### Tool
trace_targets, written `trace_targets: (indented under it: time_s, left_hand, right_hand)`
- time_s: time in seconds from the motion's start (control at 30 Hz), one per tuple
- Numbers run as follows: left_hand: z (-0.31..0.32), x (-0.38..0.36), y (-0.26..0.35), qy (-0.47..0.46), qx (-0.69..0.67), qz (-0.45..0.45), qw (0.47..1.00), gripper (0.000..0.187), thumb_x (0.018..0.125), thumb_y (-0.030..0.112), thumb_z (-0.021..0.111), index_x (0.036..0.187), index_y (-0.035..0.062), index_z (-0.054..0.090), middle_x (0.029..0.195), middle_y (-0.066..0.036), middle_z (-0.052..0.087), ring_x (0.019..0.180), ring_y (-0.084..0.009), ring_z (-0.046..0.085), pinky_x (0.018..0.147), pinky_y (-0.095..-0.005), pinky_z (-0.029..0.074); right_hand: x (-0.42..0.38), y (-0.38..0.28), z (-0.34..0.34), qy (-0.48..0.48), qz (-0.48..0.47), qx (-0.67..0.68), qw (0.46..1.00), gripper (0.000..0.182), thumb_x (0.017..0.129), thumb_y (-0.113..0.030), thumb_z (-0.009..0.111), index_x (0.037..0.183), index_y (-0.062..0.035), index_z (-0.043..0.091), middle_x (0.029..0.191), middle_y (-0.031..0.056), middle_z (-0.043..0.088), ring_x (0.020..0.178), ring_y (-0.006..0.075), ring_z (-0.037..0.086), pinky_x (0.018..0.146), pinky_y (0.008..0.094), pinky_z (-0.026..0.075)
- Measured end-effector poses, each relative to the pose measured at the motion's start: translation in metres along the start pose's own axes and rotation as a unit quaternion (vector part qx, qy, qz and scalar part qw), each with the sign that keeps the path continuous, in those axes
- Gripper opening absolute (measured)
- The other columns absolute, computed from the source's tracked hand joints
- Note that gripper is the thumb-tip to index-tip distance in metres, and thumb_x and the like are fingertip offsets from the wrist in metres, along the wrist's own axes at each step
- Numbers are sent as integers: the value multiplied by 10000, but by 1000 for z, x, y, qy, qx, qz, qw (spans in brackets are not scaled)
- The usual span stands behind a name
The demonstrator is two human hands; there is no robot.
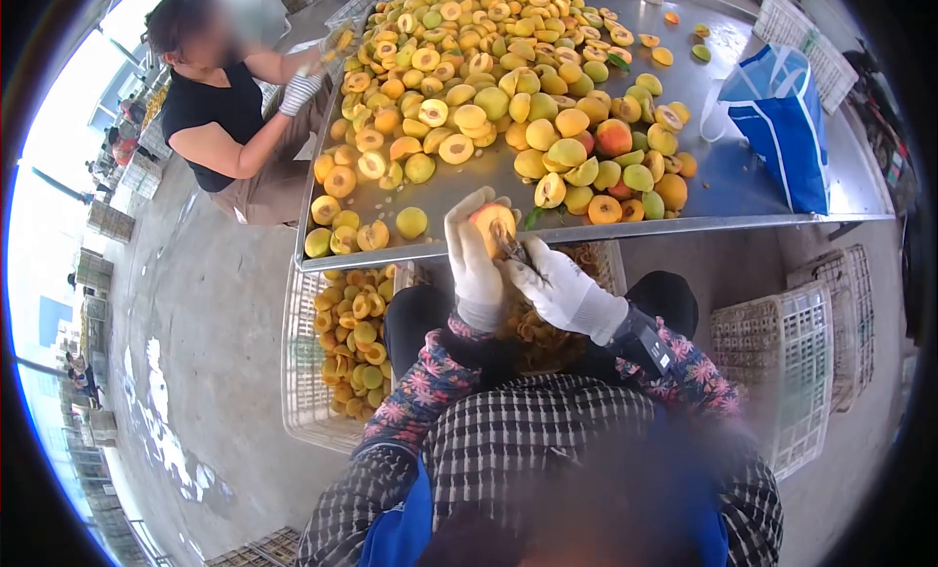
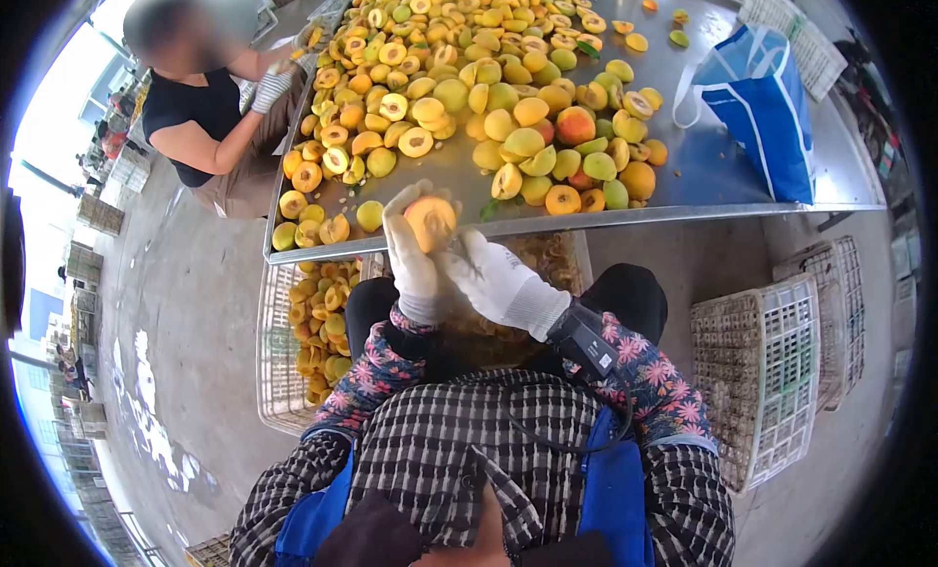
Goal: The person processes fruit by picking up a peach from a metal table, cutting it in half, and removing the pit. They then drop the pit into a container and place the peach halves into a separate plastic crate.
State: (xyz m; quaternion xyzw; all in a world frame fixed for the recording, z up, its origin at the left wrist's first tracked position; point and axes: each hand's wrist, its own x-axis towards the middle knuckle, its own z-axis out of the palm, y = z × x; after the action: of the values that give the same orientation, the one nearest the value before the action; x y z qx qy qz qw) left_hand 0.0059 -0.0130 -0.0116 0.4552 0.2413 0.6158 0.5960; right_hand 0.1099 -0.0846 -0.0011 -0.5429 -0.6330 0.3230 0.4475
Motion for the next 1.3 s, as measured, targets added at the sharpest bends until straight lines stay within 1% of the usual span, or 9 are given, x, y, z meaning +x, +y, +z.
trace_targets:
  time_s: [0.27, 0.33, 0.43, 0.7, 0.8, 0.87, 0.93, 1.0, 1.3]
  left_hand:
    - [-26, 23, 16, -150, 16, -333, 931, 600, 1002, 525, 372, 1037, -30, 596, 970, -165, 658, 833, -275, 665, 772, -352, 536]
    - [-28, 26, 16, -174, 38, -327, 928, 605, 983, 542, 410, 1034, -30, 601, 955, -171, 662, 791, -283, 670, 718, -368, 547]
    - [-27, 23, 12, -137, -15, -353, 925, 593, 970, 555, 426, 1013, -12, 595, 934, -170, 659, 744, -295, 665, 674, -391, 551]
    - [-17, 20, 7, -38, -180, -419, 889, 527, 959, 557, 452, 994, 49, 585, 896, -142, 651, 729, -301, 656, 639, -412, 556]
    - [-40, 25, 5, -63, -56, -338, 937, 463, 991, 469, 451, 993, 38, 618, 875, -123, 664, 766, -259, 661, 676, -373, 549]
    - [-87, 36, 24, -115, 258, -145, 948, 371, 971, 334, 537, 973, -11, 675, 907, -90, 692, 751, -172, 640, 709, -291, 505]
    - [-122, 43, 64, -73, 538, -103, 834, 295, 918, 258, 602, 1028, -6, 673, 947, -143, 695, 824, -244, 655, 775, -333, 511]
    - [-160, 49, 87, -52, 692, -123, 710, 299, 887, 228, 626, 1108, 29, 656, 1059, -180, 670, 973, -315, 641, 870, -384, 492]
    - [-39, 95, -16, -356, 553, 112, 745, 380, 867, 185, 571, 1224, 57, 583, 1229, -173, 599, 1136, -345, 561, 985, -401, 439]
  right_hand:
    - [-12, 8, -17, -119, 1, -34, 992, 389, 991, -295, 489, 1204, 27, 438, 817, 233, 621, 748, 443, 606, 669, 474, 449]
    - [-11, 9, -11, -120, 66, 97, 986, 350, 1002, -343, 477, 1142, -22, 476, 699, 124, 579, 533, 287, 560, 516, 369, 432]
    - [-20, -9, -2, -144, 326, 409, 840, 298, 1015, -382, 456, 1019, -91, 519, 612, -9, 444, 412, 81, 414, 386, 206, 334]
    - [-26, 0, 1, -185, 306, 676, 644, 365, 1032, -388, 383, 984, -63, 543, 565, -15, 395, 373, 92, 363, 338, 231, 283]
    - [-43, 9, -13, -240, 301, 658, 647, 357, 1034, -376, 373, 990, -65, 543, 568, -17, 400, 373, 92, 366, 340, 224, 290]
    - [-55, 9, -26, -212, 339, 525, 751, 310, 1027, -328, 410, 992, -60, 562, 587, -5, 450, 388, 99, 422, 358, 222, 345]
    - [-68, 32, -23, -204, 383, 215, 875, 288, 1014, -290, 448, 1109, -41, 557, 623, 30, 491, 445, 148, 503, 411, 272, 424]
    - [-94, 60, -20, -203, 225, -122, 945, 483, 947, -300, 545, 1304, -12, 396, 911, 289, 628, 917, 452, 607, 781, 470, 467]
    - [-88, 77, 3, -155, 258, -76, 951, 455, 945, -290, 544, 1295, -22, 430, 909, 268, 636, 907, 439, 618, 763, 466, 476]
